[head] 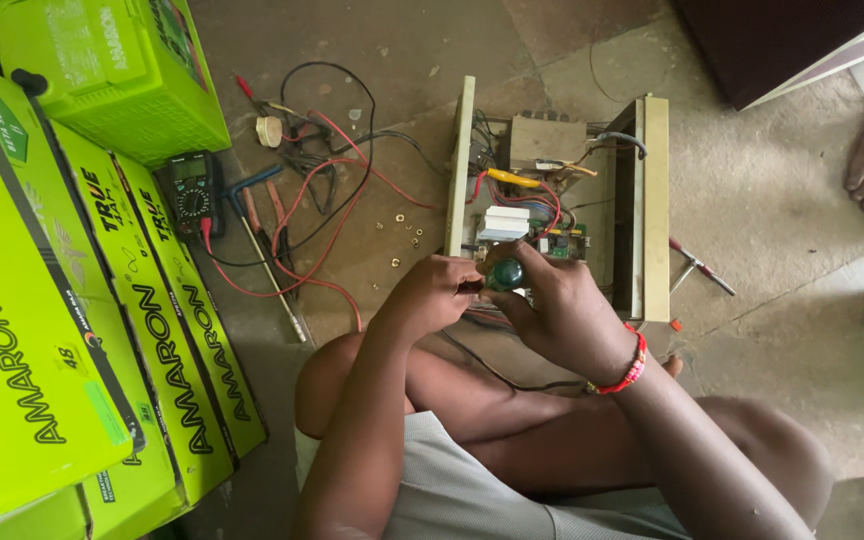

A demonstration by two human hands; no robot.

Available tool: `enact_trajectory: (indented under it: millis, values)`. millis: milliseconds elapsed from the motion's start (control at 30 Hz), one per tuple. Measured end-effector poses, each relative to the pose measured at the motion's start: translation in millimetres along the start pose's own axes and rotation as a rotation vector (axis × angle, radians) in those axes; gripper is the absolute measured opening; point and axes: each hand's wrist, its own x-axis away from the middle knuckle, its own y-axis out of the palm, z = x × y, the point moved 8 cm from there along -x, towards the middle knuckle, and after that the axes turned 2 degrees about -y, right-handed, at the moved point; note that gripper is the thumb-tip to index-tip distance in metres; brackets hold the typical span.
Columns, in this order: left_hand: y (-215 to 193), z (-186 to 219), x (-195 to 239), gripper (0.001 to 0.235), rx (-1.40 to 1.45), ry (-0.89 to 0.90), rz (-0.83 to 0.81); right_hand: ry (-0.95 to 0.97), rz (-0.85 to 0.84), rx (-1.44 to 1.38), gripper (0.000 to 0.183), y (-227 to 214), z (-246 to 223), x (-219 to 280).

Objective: The person sits on the floor and works on an open electronic device, using a screwdriver to tighten screws on the circuit board and adjusting wires. They also use a multimeter to test connections within the device.

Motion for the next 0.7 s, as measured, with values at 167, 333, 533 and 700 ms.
enact_trajectory:
  millis: [167,333,533,700]
  values:
    - [-1.1,-5.2,0.7,0.024,-0.001,-0.127,-0.04,-0.177,0.035,-0.075,0.034,-5.0,-17.2,3.2]
    - [-1.1,1.6,-0.6,0.02,0.023,-0.048,-0.039,-0.127,0.003,-0.09,0.034,-0.3,-12.8,1.8]
    - [-3.8,6.5,-0.7,0.02,-0.012,-0.016,-0.014,-0.137,-0.016,-0.115,0.035,-2.5,-11.5,1.9]
    - [-3.2,5.0,2.0,0.02,-0.037,-0.043,-0.025,-0.039,-0.096,-0.116,0.034,-2.1,-5.4,1.6]
